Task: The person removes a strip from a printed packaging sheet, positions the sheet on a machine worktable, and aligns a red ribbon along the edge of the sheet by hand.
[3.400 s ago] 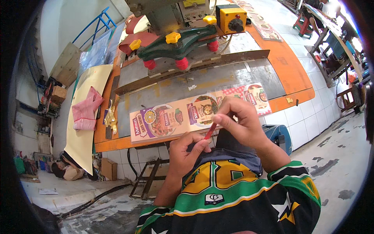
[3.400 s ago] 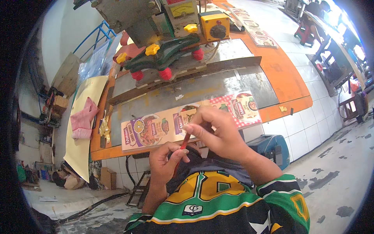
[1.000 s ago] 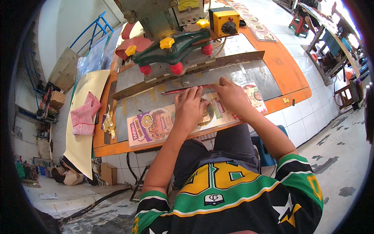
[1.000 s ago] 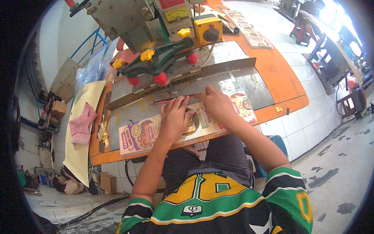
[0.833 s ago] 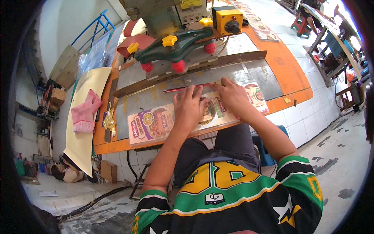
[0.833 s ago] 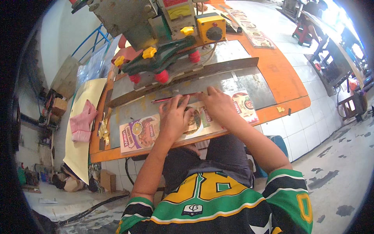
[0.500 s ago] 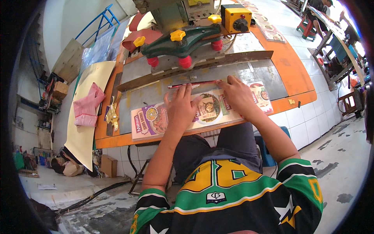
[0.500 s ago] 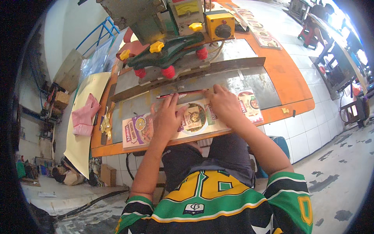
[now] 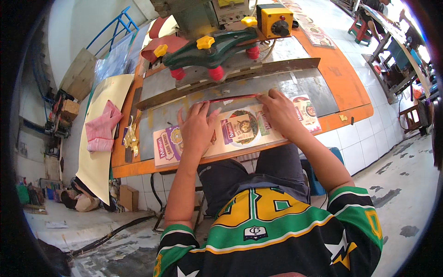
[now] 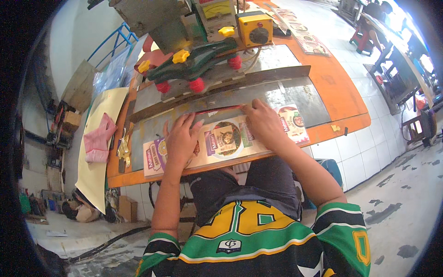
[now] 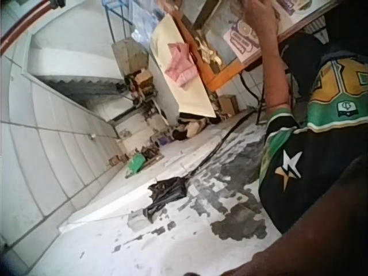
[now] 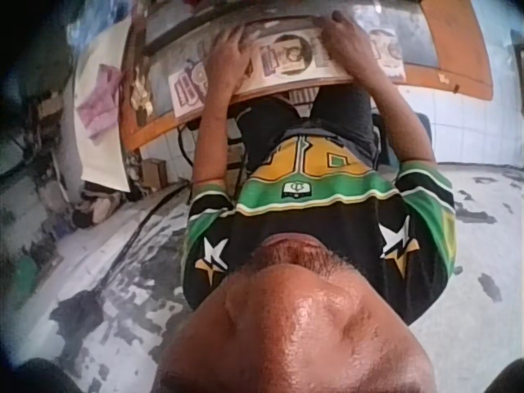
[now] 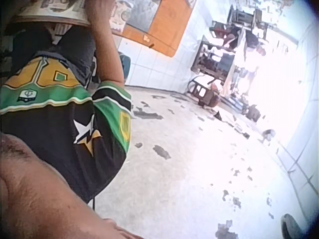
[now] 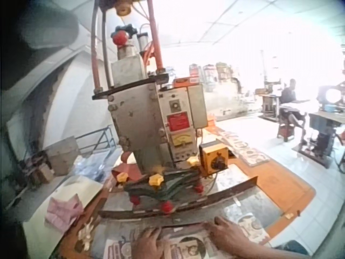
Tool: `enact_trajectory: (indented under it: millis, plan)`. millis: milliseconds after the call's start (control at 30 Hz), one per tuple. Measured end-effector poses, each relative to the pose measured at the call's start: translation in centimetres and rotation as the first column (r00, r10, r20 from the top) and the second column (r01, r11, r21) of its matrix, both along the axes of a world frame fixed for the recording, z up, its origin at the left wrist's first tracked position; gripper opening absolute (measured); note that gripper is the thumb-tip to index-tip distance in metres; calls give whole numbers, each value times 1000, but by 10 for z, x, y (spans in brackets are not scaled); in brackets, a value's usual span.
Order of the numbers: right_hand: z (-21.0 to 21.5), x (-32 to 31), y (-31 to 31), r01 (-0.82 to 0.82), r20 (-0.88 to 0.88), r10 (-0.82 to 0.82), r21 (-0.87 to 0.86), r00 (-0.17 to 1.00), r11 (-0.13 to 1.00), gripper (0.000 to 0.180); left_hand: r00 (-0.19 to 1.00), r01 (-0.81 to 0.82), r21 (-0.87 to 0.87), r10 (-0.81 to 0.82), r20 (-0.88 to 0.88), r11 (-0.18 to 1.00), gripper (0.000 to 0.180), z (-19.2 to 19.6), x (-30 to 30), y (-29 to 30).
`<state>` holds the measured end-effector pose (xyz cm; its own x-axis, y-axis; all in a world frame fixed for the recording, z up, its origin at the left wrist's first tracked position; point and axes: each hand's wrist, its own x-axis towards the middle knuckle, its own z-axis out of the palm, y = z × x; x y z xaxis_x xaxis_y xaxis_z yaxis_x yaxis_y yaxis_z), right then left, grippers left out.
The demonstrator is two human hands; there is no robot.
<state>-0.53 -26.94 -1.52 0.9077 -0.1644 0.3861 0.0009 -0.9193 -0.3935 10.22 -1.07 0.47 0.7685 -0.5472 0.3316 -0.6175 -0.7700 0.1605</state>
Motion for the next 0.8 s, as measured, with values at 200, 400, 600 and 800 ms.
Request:
enact_trajectory:
  millis: [200,400,600,800]
  plan:
    - [6,0,-3,-34,-23,33,-27,999,999,41,999,-38,43,38,13,998,60,-8,-1,-3]
    - [22,17,-11,-44,-262,4,-146,965,988,50,996,-58,67,62,-65,996,60,1,2,-15]
    - [30,38,-12,-82,-375,-43,-310,926,947,46,995,-37,32,34,90,999,58,-5,11,-18]
    - [19,37,-11,-25,-312,-64,-275,948,961,50,998,63,19,-63,-9,998,50,-4,1,-16]
